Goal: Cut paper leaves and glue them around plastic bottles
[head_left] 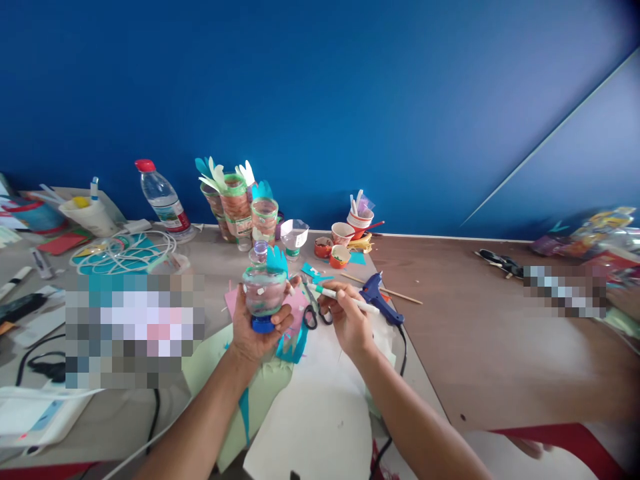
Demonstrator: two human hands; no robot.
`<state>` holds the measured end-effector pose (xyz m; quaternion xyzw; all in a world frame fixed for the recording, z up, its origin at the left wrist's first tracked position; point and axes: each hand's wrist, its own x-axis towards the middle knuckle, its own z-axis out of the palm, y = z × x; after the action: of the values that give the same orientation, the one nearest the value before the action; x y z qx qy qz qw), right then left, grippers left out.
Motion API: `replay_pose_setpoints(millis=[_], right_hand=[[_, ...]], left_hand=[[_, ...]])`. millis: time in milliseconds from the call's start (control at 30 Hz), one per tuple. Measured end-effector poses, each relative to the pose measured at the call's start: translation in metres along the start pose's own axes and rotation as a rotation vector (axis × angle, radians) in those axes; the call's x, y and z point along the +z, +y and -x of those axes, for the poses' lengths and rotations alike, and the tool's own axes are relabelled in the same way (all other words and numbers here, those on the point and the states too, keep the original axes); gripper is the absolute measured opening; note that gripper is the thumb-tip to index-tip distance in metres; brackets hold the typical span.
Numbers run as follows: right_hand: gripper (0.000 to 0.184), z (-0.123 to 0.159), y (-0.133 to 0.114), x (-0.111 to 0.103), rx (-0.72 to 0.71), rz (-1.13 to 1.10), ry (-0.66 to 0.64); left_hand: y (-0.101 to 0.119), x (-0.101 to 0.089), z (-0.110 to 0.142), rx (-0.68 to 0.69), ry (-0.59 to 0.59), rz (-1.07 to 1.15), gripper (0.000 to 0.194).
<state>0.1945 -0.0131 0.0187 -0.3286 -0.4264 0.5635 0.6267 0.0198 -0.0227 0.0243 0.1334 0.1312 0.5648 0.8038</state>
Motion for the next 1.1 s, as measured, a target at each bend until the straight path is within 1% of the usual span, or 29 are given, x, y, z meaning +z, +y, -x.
replay_pose_setpoints(millis=[133,200,300,400,567,700,867,967,1100], right_hand=[[0.023,0.007,0.002,-0.001,-0.089,0.172,-0.089],[0.023,0.009,0.001,0.0,-0.12,0.286,-0.115],[0.024,0.011,-0.002,0.002,-0.145,0.402,-0.143],[0.023,0.011,-0.002,0.003,-0.172,0.451,-0.165],[0.021,0.012,0.001,0.004,-0.299,0.559,-0.19],[0.02,0.012,0.001,0.004,-0.369,0.619,-0.206],[0.02,0.013,-0.003,0.009,-0.469,0.68,-0.215],[0.021,0.013,-0.004,0.011,-0.536,0.707,-0.259],[0.023,0.012,-0.002,0.01,-0.646,0.751,-0.35]], left_hand=[[0.0,-0.002,0.001,0.014,0.027,0.028,0.059],[0.0,-0.002,0.002,0.015,0.023,0.03,0.061],[0.0,-0.002,0.002,0.038,0.03,0.034,0.057],[0.0,-0.001,0.001,0.056,0.033,0.03,0.053],[0.0,-0.001,0.001,0.052,0.007,0.014,0.054],[0.0,0.0,0.002,0.044,0.012,-0.01,0.056],[0.0,0.002,0.002,0.048,0.004,0.026,0.054],[0.0,0.0,0.002,0.036,-0.004,0.043,0.057],[-0.001,-0.002,0.001,0.022,0.003,0.031,0.059]])
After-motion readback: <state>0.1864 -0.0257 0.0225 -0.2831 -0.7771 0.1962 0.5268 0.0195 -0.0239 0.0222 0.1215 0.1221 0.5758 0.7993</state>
